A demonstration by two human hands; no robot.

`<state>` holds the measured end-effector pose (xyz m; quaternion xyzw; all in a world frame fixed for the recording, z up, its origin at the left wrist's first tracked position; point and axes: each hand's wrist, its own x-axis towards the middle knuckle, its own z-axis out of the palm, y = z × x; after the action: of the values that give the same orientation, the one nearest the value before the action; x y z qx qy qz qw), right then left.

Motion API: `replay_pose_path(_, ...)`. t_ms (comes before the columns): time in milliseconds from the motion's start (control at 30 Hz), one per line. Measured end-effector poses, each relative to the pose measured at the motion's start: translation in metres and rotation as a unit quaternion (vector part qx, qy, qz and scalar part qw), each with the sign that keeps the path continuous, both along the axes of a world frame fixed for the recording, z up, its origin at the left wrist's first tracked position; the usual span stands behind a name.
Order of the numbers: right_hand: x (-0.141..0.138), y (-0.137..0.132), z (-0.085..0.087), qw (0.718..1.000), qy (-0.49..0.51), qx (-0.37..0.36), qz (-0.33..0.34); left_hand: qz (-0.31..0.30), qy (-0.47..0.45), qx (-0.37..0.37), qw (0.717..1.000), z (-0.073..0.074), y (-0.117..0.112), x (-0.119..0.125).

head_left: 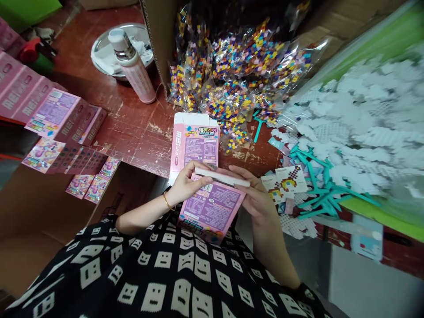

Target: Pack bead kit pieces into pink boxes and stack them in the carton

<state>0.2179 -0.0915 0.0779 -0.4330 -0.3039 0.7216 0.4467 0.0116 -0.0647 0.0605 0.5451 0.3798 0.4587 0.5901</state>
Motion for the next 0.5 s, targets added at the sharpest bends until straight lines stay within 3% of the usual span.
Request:
replay_pose_path(100, 0.004, -0.003, -0.001, 0.997, -0.040, 0.068, -0.005, -0.011, -0.036, -0.003, 0.999, 0.002, -0.002, -0.001)
replay_pose_path(233, 0.010, -0.010, 0.001, 0.987, -0.089, 0.137, 0.011, 0.018, -0.011, -0.050, 0.998, 0.011, 0.001, -0.003)
replay_pose_path(367, 0.007, -0.014, 0.002, 0.978, -0.163, 0.127, -0.027, 0.011, 0.016, -0.038, 0.999, 0.015, 0.002, -0.005)
replay_pose_path(500, 0.003, -0.012, 0.000, 0.968, -0.211, 0.136, -0.016, -0.021, 0.025, 0.030, 0.999, 0.006, -0.008, -0.002)
